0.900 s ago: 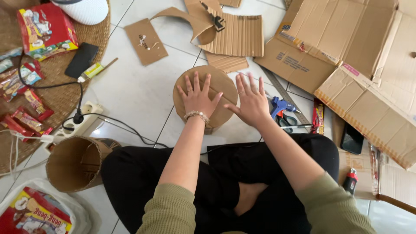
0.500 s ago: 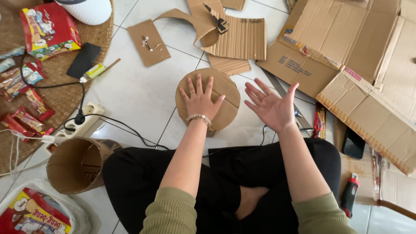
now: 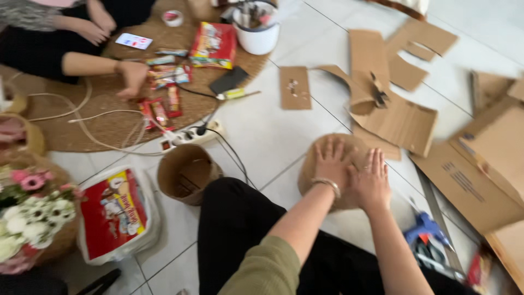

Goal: The person constructs a cylindrical object by applying hot glue to the edge of a curved cardboard piece and then trimming the excess cardboard with scissors.

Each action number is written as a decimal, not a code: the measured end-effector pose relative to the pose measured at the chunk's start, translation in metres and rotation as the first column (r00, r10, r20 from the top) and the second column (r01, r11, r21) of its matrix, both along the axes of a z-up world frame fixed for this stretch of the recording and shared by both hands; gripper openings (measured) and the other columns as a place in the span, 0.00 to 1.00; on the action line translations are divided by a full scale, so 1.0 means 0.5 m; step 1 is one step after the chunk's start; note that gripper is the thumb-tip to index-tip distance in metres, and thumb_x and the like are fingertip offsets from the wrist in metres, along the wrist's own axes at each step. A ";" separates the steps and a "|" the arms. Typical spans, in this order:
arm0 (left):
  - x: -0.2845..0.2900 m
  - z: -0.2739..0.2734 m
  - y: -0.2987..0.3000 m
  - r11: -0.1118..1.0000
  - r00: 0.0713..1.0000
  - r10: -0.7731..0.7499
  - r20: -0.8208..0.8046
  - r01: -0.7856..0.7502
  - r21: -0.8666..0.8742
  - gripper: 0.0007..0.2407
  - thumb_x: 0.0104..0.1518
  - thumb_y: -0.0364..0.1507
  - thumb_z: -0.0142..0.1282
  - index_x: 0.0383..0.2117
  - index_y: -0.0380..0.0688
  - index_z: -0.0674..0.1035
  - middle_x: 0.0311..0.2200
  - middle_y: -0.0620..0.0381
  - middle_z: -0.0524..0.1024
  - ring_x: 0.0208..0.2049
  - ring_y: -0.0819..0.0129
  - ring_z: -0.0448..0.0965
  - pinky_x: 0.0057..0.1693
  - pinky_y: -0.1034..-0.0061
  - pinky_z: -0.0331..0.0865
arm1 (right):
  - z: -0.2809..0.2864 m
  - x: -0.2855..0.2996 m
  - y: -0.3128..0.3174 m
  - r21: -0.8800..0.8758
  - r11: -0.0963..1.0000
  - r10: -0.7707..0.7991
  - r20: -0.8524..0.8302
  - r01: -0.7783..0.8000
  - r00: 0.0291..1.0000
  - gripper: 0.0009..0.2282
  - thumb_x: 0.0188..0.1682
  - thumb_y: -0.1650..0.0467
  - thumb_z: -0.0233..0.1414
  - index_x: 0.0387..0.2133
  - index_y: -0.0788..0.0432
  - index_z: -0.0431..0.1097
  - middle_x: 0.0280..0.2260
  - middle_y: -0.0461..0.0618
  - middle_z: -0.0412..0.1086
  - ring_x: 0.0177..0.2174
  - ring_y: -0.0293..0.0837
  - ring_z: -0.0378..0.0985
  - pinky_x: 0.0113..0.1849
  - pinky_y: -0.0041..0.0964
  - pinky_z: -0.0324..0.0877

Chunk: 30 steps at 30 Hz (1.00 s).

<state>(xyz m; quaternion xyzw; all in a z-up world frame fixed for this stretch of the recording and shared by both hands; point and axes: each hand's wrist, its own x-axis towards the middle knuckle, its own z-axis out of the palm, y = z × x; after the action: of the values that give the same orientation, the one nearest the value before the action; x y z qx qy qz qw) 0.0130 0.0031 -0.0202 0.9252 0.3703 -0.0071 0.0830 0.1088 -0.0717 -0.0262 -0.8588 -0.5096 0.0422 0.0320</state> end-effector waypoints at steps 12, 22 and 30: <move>0.016 -0.030 -0.017 0.989 0.954 0.105 0.282 -0.129 0.066 0.20 0.55 0.41 0.38 0.58 0.70 0.62 0.64 0.60 0.55 0.67 0.49 0.44 0.65 0.41 0.30 | -0.073 0.100 0.050 0.106 0.984 0.132 0.090 -0.142 0.987 0.24 0.57 0.62 0.26 0.60 0.67 0.51 0.60 0.61 0.54 0.61 0.50 0.51 0.61 0.38 0.45; 0.009 -0.009 0.049 0.989 0.988 -0.096 0.118 0.108 -0.102 0.19 0.60 0.40 0.26 0.58 0.67 0.57 0.62 0.53 0.52 0.63 0.50 0.46 0.66 0.51 0.36 | -0.057 0.086 0.063 0.023 1.000 0.020 -0.121 -0.017 0.992 0.27 0.49 0.60 0.27 0.61 0.62 0.39 0.63 0.54 0.38 0.63 0.46 0.36 0.60 0.44 0.32; 0.009 -0.014 0.056 0.997 0.998 -0.014 0.056 0.018 -0.070 0.23 0.57 0.51 0.30 0.61 0.73 0.52 0.67 0.59 0.39 0.67 0.59 0.36 0.67 0.55 0.28 | -0.077 0.092 0.064 -0.044 0.999 0.035 0.125 -0.030 0.992 0.30 0.52 0.52 0.23 0.63 0.56 0.41 0.64 0.51 0.41 0.63 0.46 0.42 0.61 0.47 0.39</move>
<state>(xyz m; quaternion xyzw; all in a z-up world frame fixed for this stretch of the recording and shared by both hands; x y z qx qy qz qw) 0.0177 0.0312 -0.0271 0.9244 0.3601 0.0048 0.1256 0.1549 -0.0397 -0.0647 -0.8518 -0.5236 -0.0007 -0.0186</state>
